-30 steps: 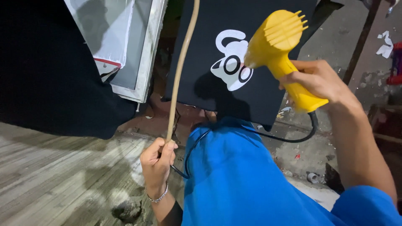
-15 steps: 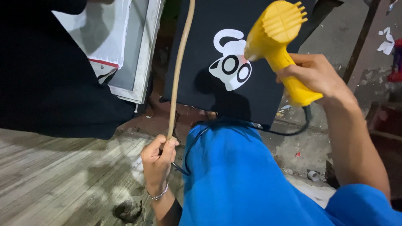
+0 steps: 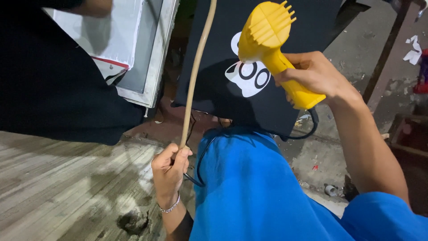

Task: The person uses a yellow heat gun to dry a white graphic on a black t-shirt. Another person is seen in the background performing screen printing on a separate t-shirt.

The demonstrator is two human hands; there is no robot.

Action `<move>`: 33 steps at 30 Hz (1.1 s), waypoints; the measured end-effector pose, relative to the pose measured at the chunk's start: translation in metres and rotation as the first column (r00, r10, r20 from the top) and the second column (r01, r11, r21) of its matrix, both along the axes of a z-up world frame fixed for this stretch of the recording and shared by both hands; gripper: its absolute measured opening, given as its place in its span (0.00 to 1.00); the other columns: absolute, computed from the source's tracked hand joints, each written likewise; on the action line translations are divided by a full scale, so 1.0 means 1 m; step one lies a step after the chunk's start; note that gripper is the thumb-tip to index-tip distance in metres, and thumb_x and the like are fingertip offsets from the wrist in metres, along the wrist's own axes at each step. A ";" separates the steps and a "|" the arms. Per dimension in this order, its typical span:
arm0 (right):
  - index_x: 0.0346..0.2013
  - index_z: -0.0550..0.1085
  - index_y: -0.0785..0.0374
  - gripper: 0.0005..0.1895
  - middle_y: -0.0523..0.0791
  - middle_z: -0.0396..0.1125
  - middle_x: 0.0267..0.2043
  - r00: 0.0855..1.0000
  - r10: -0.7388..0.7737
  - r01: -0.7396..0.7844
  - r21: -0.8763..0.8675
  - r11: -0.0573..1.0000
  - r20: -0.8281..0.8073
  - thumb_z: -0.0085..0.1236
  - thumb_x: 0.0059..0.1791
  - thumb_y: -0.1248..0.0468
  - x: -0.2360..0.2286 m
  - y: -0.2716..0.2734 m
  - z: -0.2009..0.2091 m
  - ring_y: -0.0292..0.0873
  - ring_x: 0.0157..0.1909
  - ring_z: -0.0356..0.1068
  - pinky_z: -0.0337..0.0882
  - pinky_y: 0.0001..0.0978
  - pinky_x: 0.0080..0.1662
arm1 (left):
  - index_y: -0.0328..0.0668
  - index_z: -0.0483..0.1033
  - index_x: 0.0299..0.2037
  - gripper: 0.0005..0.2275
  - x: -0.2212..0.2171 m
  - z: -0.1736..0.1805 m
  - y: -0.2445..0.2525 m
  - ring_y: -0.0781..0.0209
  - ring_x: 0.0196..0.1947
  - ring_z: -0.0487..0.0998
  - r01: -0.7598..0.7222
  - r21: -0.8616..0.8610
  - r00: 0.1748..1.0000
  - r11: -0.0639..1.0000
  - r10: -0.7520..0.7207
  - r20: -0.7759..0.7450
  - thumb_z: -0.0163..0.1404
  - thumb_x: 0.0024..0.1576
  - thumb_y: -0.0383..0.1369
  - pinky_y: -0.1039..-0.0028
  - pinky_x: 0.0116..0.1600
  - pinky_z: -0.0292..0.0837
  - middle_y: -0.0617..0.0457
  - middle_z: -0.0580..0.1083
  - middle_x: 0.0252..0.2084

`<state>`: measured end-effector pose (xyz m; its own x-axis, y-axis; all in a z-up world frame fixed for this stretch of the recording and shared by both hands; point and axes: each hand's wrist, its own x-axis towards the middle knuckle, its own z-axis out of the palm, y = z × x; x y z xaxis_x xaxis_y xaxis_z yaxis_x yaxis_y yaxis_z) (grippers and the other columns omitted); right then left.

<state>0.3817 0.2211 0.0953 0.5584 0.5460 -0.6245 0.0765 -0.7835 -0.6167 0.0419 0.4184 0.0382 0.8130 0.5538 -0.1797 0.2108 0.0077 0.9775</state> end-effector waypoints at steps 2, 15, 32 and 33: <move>0.60 0.75 0.59 0.30 0.47 0.76 0.44 0.999 -0.040 0.040 0.032 0.999 0.004 0.50 0.47 0.50 0.002 -0.001 -0.005 0.44 0.34 0.76 0.75 0.34 0.39 | 0.35 0.76 0.28 0.10 0.001 0.001 -0.001 0.72 0.13 0.61 0.011 0.012 1.000 1.000 -0.011 0.006 0.49 0.62 0.29 0.82 0.18 0.56 0.59 0.63 0.14; 0.62 0.75 0.56 0.33 0.46 0.75 0.45 0.989 0.108 -0.113 0.047 0.992 0.099 0.49 0.46 0.46 0.009 0.016 -0.021 0.43 0.37 0.72 0.69 0.33 0.38 | 0.34 0.76 0.28 0.11 0.001 0.001 0.000 0.71 0.12 0.63 0.008 0.021 1.000 1.000 -0.008 0.008 0.51 0.62 0.31 0.82 0.18 0.57 0.58 0.64 0.13; 0.51 0.77 0.64 0.18 0.47 0.71 0.37 0.961 -0.273 0.275 0.165 0.947 -0.032 0.54 0.51 0.58 0.012 0.023 0.017 0.43 0.26 0.70 0.73 0.31 0.31 | 0.34 0.76 0.27 0.11 -0.002 0.009 0.001 0.71 0.12 0.63 -0.030 0.024 0.999 0.999 0.030 -0.018 0.51 0.61 0.29 0.81 0.20 0.59 0.58 0.64 0.12; 0.50 0.76 0.64 0.17 0.47 0.71 0.37 0.952 -0.304 0.305 0.110 0.946 -0.022 0.54 0.51 0.59 0.010 0.020 0.021 0.44 0.26 0.70 0.73 0.33 0.31 | 0.34 0.76 0.28 0.10 -0.001 0.008 0.002 0.71 0.12 0.63 -0.019 0.030 1.000 0.999 0.019 -0.009 0.51 0.61 0.29 0.82 0.19 0.59 0.58 0.64 0.12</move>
